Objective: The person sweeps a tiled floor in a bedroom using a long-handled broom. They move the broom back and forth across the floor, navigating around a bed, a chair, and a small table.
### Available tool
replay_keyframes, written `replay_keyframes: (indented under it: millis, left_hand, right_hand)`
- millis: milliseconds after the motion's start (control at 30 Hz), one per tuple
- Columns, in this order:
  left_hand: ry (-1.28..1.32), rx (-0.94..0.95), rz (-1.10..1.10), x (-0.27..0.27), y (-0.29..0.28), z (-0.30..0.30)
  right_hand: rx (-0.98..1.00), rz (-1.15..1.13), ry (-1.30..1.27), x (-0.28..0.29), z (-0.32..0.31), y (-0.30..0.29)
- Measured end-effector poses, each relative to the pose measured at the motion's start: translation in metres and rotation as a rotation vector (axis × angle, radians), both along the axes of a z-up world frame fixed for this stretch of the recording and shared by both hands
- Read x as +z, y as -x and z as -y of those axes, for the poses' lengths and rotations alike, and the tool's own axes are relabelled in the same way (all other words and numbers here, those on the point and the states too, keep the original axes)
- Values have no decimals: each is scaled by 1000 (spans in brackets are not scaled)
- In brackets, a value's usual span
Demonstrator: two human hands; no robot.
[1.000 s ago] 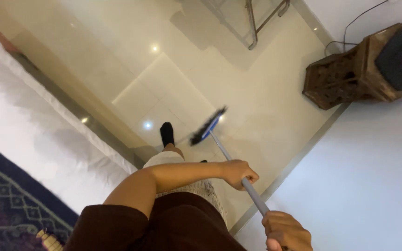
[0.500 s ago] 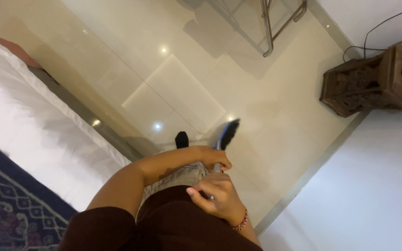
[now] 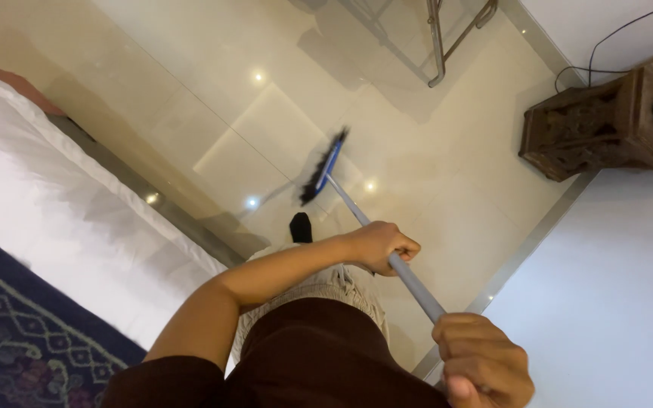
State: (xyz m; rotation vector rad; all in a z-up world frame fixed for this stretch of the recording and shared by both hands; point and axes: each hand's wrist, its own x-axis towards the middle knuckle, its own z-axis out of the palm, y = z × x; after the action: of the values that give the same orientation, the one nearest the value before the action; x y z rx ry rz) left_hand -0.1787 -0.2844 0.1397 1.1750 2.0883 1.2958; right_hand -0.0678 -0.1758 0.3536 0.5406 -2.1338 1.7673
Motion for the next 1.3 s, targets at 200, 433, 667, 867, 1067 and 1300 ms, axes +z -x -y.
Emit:
replay_keyframes:
  millis: [200, 433, 667, 867, 1067, 1300]
  left_hand:
    - [-239, -253, 109, -23, -7, 2]
    - [43, -294, 181, -88, 2, 82]
    - [275, -126, 33, -87, 26, 110]
    - [123, 41, -33, -25, 9, 33]
    - [-113, -90, 75, 2, 2, -12]
    - [-104, -247, 142, -77, 27, 8]
  right_hand:
    - [205, 111, -247, -1, 39, 20]
    - [390, 111, -231, -61, 79, 33]
    - [257, 80, 79, -100, 52, 18]
    - [313, -170, 159, -31, -5, 22]
    - [618, -210, -32, 8, -9, 49]
    - [623, 23, -175, -51, -2, 75]
